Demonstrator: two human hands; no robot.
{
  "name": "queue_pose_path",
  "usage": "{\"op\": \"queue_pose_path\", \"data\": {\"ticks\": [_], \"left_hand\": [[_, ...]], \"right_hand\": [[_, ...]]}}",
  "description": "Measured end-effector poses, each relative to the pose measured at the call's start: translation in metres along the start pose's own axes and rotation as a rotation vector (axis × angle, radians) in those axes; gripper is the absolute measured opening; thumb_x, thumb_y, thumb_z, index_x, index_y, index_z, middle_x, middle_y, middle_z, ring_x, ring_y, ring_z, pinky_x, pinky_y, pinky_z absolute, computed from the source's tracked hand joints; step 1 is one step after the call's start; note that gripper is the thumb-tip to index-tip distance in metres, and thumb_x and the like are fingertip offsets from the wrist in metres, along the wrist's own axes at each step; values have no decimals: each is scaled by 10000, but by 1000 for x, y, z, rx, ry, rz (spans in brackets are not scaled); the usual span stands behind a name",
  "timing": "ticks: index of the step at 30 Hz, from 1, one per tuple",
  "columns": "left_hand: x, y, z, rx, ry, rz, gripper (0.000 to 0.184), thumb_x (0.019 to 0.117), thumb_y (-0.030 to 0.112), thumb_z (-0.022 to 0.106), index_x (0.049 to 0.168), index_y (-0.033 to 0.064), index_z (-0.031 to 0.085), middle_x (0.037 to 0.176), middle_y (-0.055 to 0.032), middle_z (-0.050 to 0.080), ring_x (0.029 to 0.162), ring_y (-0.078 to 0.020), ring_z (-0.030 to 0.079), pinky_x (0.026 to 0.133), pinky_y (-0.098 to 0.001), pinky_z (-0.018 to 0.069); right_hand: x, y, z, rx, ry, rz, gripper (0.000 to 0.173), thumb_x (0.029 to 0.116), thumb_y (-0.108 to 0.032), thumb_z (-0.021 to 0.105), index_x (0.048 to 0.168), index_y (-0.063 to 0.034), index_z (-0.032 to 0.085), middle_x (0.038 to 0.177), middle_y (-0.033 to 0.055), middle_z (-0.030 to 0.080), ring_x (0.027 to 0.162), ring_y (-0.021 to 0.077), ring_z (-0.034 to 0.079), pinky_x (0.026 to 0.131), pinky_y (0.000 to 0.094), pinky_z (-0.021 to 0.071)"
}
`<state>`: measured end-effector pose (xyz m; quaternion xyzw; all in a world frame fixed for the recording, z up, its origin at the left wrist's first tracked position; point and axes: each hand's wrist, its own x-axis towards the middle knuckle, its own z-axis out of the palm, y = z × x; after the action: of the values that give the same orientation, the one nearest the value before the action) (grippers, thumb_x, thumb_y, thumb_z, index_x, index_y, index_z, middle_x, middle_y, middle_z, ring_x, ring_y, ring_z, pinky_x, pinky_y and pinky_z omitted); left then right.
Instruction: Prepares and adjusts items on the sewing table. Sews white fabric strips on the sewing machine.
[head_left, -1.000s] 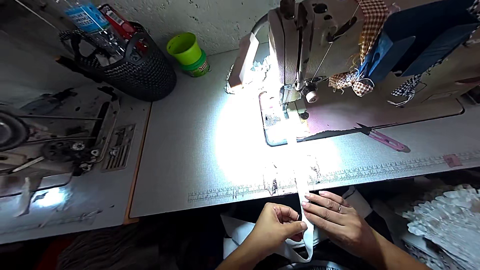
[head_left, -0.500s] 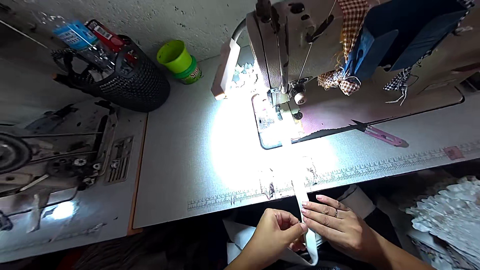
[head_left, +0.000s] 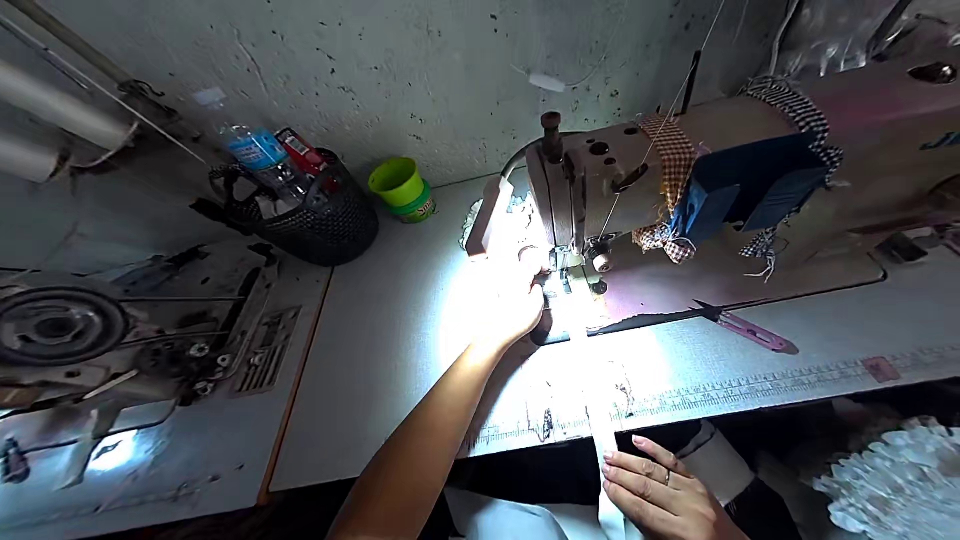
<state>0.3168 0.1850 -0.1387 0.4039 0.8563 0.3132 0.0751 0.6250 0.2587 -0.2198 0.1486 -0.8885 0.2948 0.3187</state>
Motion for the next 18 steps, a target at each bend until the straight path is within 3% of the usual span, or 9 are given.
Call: {"op": "queue_pose_path", "data": {"ticks": [2, 7, 9, 13, 18], "left_hand": [[3, -2, 2, -12, -11, -41, 280, 1043, 61, 438, 1144, 5, 693, 1029, -155, 701, 958, -245, 670, 853, -446, 532], [1, -1, -2, 92, 81, 73, 265, 1004, 21, 467, 1035, -6, 729, 1020, -177, 698, 987, -305, 662, 869, -496, 506], [2, -4, -1, 82, 86, 100, 263, 988, -2, 453, 1009, -8, 715, 1015, -170, 691, 975, -289, 657, 860, -474, 507], [4, -8, 1, 85, 40, 18, 299, 1019, 34, 449, 1104, 15, 735, 1071, -154, 713, 1051, -275, 663, 915, -483, 505], [3, -8, 0, 43, 40, 69, 361, 994, -27, 414, 1148, -12, 740, 1192, -192, 691, 1169, -304, 622, 1015, -475, 460]], "right_hand": [[2, 2, 1, -14, 32, 15, 187, 1017, -68, 569, 1063, -79, 749, 1139, 51, 764, 1248, 143, 635, 1211, 359, 334], [19, 11, 8, -90, 103, 68, 201, 1023, -112, 548, 1063, -96, 744, 1141, 49, 764, 1217, 148, 655, 1178, 355, 382], [30, 15, 9, -93, 92, 101, 209, 1013, -122, 550, 1059, -92, 752, 1136, 56, 768, 1211, 162, 665, 1172, 373, 395], [50, 24, 13, -153, 85, 157, 213, 970, -133, 576, 983, -88, 784, 1063, 46, 782, 1137, 182, 705, 1118, 400, 461], [79, 36, 17, -220, 53, 235, 236, 962, -148, 569, 940, -73, 791, 1007, 50, 783, 1078, 207, 727, 1076, 424, 502]]}}
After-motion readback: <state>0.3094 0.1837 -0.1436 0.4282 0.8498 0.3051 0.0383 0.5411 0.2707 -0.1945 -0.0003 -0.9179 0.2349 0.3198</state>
